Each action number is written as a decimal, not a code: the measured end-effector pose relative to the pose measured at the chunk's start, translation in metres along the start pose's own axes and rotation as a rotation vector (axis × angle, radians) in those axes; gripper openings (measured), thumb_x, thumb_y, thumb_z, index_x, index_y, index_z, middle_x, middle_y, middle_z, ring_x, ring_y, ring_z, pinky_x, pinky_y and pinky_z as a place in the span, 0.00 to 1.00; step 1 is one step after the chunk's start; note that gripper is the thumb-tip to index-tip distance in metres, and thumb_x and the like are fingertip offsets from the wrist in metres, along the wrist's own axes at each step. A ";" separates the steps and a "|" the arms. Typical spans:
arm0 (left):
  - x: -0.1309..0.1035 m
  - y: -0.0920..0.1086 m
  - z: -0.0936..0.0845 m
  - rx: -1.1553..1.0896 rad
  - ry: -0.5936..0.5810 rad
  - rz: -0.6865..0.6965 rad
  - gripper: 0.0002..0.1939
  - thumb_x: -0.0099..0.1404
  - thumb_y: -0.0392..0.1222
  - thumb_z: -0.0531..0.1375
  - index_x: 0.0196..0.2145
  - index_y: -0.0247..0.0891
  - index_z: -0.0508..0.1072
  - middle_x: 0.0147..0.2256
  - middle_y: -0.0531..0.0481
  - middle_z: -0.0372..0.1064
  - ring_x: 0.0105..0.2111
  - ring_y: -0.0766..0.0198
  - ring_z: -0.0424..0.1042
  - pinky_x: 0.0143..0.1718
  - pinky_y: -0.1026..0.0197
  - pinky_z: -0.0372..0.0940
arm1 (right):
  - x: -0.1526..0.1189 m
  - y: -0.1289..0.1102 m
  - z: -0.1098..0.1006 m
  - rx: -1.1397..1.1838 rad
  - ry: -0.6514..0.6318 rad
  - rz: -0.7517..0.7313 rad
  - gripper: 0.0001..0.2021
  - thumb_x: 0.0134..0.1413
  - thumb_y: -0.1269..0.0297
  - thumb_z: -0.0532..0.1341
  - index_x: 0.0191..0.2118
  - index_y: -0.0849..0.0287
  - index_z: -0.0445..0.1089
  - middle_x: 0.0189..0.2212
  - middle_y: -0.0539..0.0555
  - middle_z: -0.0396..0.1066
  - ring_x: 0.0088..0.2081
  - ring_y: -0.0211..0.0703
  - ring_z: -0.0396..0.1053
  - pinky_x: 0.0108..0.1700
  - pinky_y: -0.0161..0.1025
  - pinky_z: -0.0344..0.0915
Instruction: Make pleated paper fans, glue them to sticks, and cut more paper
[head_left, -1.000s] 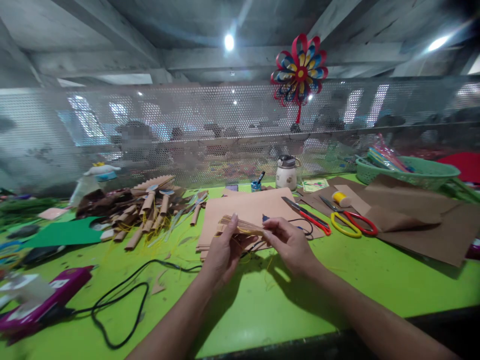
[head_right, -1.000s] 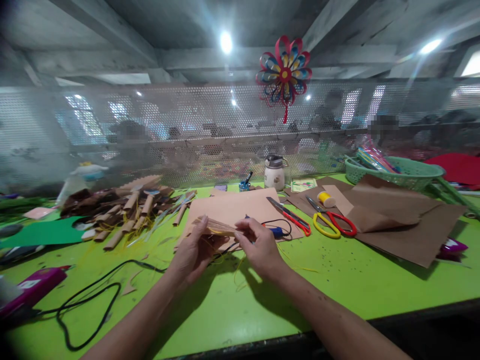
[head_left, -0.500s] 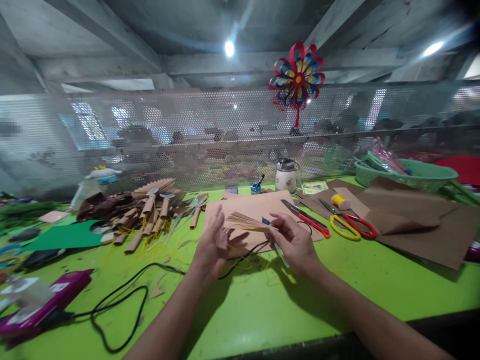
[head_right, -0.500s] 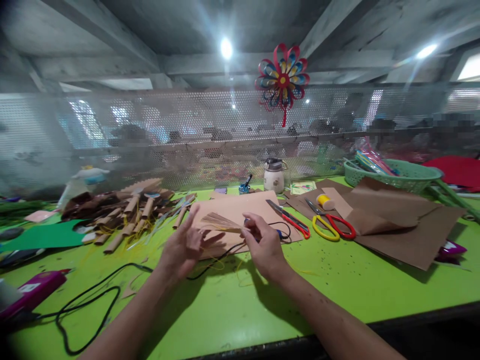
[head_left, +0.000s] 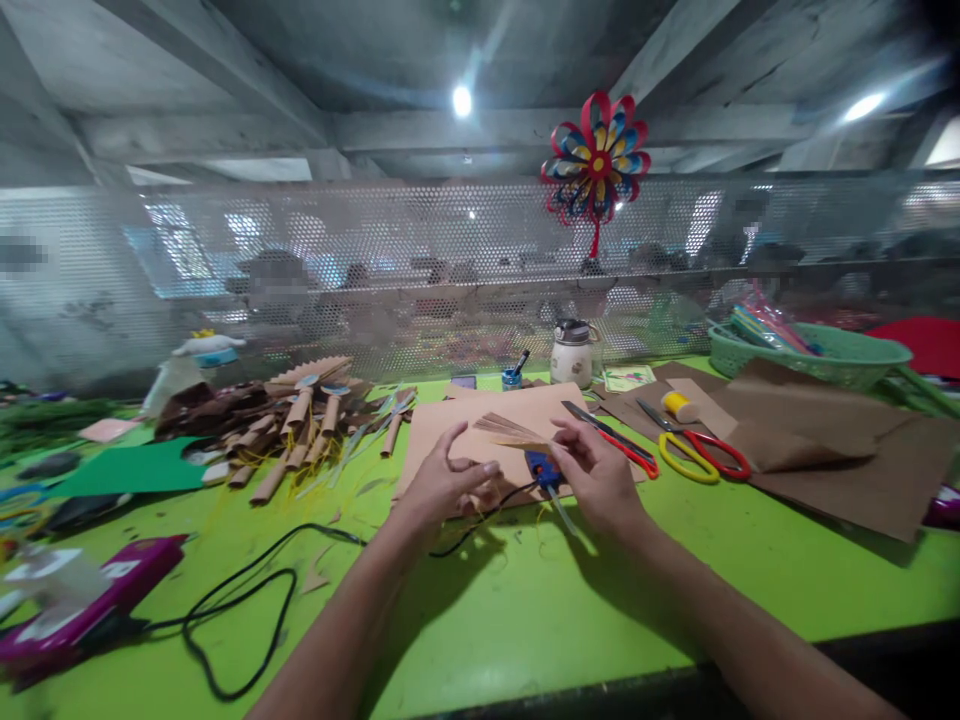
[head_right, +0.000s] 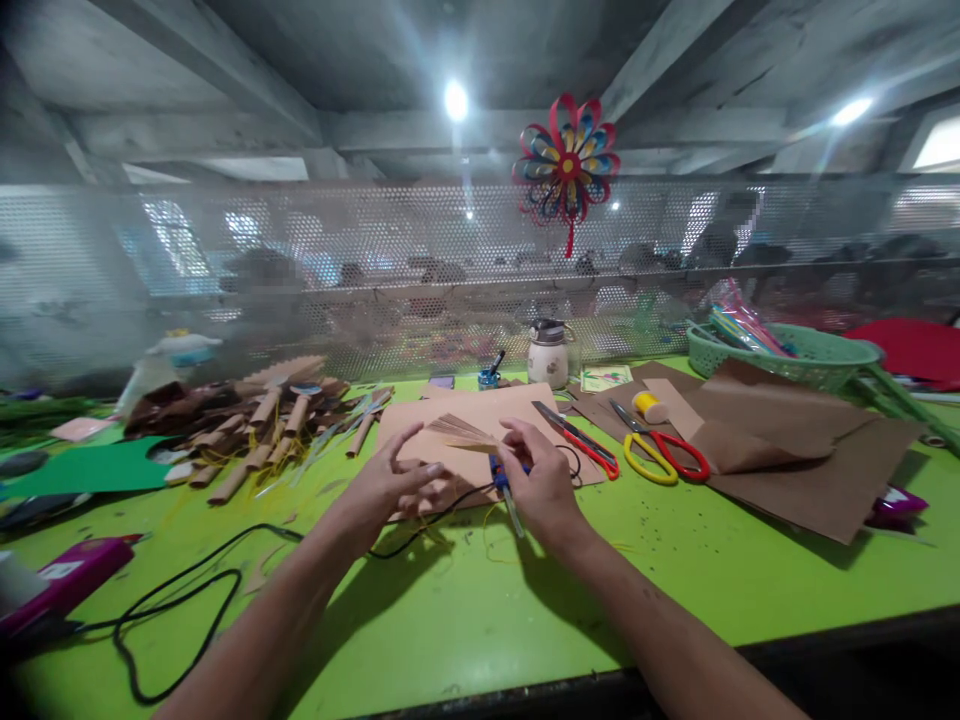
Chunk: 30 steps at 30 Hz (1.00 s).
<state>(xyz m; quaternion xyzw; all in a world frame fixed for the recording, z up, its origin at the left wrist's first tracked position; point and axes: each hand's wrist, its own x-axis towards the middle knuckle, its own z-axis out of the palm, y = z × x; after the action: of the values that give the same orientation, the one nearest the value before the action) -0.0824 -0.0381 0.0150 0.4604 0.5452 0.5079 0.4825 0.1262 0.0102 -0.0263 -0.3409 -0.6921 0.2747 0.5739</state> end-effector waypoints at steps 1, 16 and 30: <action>0.001 -0.001 -0.002 -0.010 -0.004 0.005 0.50 0.49 0.45 0.71 0.64 0.36 0.51 0.28 0.44 0.74 0.18 0.67 0.67 0.15 0.71 0.54 | 0.001 0.001 -0.002 -0.024 -0.009 -0.017 0.16 0.59 0.63 0.58 0.52 0.60 0.67 0.35 0.54 0.69 0.34 0.42 0.70 0.40 0.39 0.71; 0.009 0.002 -0.026 -0.361 0.082 0.065 0.26 0.52 0.37 0.60 0.50 0.22 0.69 0.11 0.59 0.59 0.10 0.75 0.46 0.14 0.69 0.38 | 0.006 -0.005 -0.010 -0.029 -0.065 -0.049 0.13 0.58 0.63 0.59 0.47 0.60 0.70 0.35 0.56 0.72 0.36 0.44 0.73 0.41 0.43 0.73; 0.006 -0.002 -0.015 -0.191 0.144 0.183 0.19 0.51 0.37 0.59 0.41 0.26 0.76 0.13 0.55 0.62 0.12 0.73 0.52 0.14 0.70 0.42 | 0.007 -0.010 -0.012 -0.091 0.017 -0.081 0.11 0.60 0.65 0.58 0.47 0.60 0.69 0.37 0.57 0.73 0.38 0.45 0.73 0.43 0.44 0.72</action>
<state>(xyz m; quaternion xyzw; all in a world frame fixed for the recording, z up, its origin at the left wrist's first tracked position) -0.0976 -0.0339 0.0126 0.4225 0.4836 0.6310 0.4353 0.1358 0.0091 -0.0119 -0.3407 -0.7123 0.2163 0.5743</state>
